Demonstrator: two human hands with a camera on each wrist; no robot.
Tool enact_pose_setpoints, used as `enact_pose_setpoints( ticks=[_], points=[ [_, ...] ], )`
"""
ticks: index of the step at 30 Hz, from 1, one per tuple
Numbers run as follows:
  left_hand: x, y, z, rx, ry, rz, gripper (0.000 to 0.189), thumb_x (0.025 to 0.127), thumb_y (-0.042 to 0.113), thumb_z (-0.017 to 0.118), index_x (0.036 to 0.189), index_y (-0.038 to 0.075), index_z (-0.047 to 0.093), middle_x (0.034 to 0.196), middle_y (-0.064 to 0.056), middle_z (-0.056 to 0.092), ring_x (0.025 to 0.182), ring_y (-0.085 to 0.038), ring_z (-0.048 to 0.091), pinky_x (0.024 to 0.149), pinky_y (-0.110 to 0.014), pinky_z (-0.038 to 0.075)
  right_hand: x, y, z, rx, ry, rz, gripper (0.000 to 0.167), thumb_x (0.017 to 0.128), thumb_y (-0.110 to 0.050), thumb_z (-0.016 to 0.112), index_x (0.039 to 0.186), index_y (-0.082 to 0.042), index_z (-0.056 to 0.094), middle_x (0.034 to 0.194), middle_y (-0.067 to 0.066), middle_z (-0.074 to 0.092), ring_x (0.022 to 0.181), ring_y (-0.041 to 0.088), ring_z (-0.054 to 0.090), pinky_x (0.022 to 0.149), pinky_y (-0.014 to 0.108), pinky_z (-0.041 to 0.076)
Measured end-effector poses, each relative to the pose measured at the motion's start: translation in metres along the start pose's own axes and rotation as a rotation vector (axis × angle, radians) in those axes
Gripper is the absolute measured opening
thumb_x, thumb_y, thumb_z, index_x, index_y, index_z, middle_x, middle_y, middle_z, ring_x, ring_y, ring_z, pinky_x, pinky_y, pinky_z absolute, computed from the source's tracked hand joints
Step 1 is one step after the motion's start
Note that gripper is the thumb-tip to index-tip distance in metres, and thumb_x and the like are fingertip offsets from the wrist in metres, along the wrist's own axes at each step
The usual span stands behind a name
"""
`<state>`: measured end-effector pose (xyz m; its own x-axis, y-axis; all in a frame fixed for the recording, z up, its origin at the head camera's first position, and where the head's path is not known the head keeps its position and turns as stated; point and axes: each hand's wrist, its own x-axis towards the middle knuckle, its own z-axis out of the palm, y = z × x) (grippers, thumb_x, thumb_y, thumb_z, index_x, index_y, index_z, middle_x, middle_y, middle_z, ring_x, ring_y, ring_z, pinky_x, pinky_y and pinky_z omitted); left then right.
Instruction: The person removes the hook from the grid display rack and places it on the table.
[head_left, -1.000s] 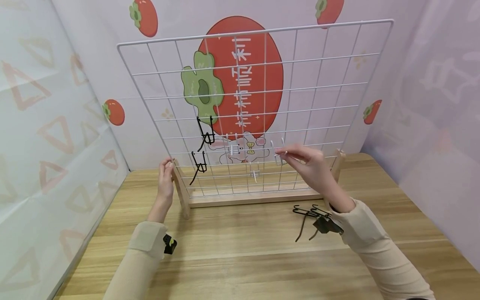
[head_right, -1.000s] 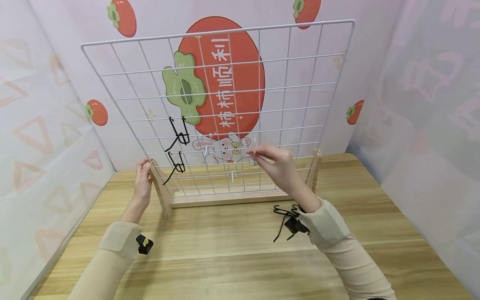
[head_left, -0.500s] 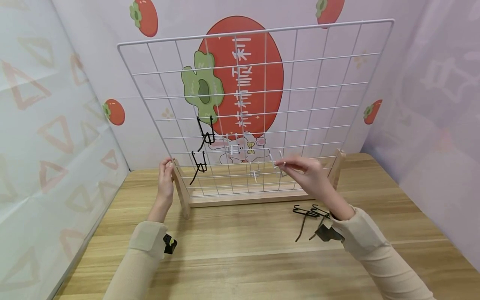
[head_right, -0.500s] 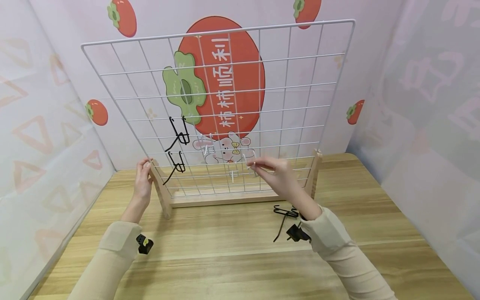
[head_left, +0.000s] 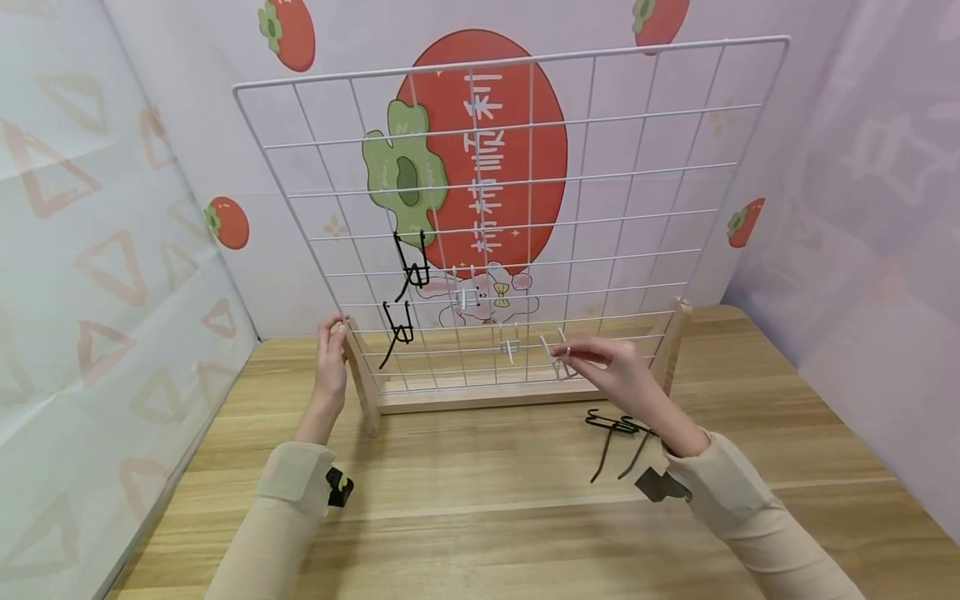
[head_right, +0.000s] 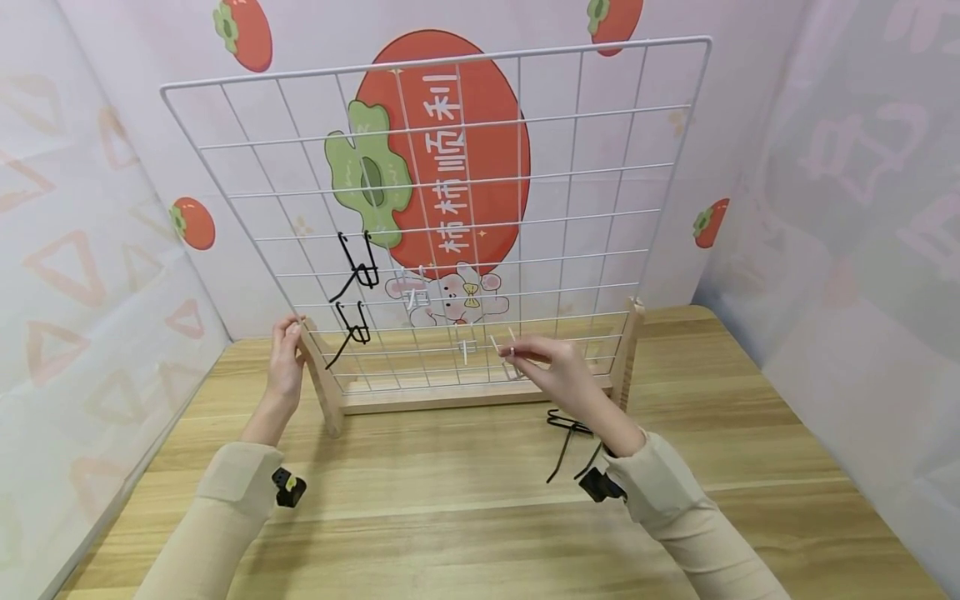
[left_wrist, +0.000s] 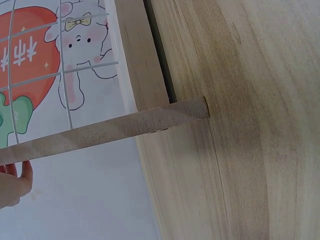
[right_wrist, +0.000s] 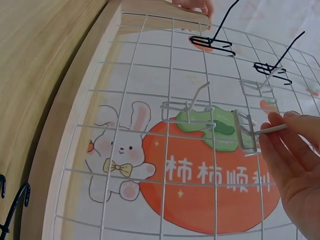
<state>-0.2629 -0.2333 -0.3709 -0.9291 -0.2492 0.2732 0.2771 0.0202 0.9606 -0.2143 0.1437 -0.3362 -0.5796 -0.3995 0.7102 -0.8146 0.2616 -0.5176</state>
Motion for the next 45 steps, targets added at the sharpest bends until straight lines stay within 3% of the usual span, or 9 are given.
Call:
enact_pose_setpoints(
  ticks=[11,15,25,32,45],
  points=[
    [0.000,0.002,0.001,0.025,-0.003,-0.009,0.034,0.097,0.024,0.028,0.124,0.003,0.029,0.113,0.006,0.037,0.103,-0.010,0.035,0.085,-0.030,0.026,-0.017,0.009,0.006,-0.054,-0.106,0.141,0.019,0.077,0.008,0.060,0.094,0.002,0.064,0.092,0.012,0.066,0.084,0.022,0.062,0.072,0.025,0.048],
    [0.000,0.002,0.002,0.016,0.000,-0.005,0.030,0.097,0.024,0.028,0.121,0.005,0.031,0.113,0.005,0.037,0.103,-0.011,0.035,0.085,-0.030,0.026,-0.021,0.012,0.008,-0.058,-0.146,0.181,0.018,0.077,0.008,0.060,0.094,0.002,0.064,0.092,0.012,0.065,0.084,0.022,0.062,0.072,0.026,0.049],
    [0.000,0.004,0.002,0.007,0.001,-0.019,0.019,0.096,0.019,0.027,0.113,0.015,0.035,0.114,0.005,0.036,0.103,-0.011,0.034,0.082,-0.029,0.026,-0.032,0.025,0.012,0.002,-0.185,0.183,0.016,0.078,0.008,0.060,0.093,0.003,0.064,0.090,0.013,0.065,0.080,0.022,0.063,0.067,0.022,0.049],
    [-0.006,0.012,0.004,0.016,0.002,-0.024,0.018,0.096,0.018,0.026,0.111,0.017,0.035,0.114,0.005,0.035,0.102,-0.011,0.034,0.082,-0.029,0.025,-0.040,0.030,0.014,0.025,-0.242,0.264,0.015,0.080,0.004,0.059,0.094,0.006,0.063,0.091,0.017,0.064,0.083,0.027,0.062,0.068,0.024,0.049],
    [0.000,0.000,0.001,0.013,0.007,0.016,0.013,0.096,0.024,0.029,0.107,0.024,0.037,0.111,0.007,0.037,0.099,-0.008,0.035,0.081,-0.030,0.027,-0.057,0.044,0.017,0.044,-0.319,0.297,0.013,0.080,0.006,0.058,0.092,0.007,0.063,0.090,0.017,0.064,0.083,0.026,0.062,0.070,0.025,0.049]
  ],
)
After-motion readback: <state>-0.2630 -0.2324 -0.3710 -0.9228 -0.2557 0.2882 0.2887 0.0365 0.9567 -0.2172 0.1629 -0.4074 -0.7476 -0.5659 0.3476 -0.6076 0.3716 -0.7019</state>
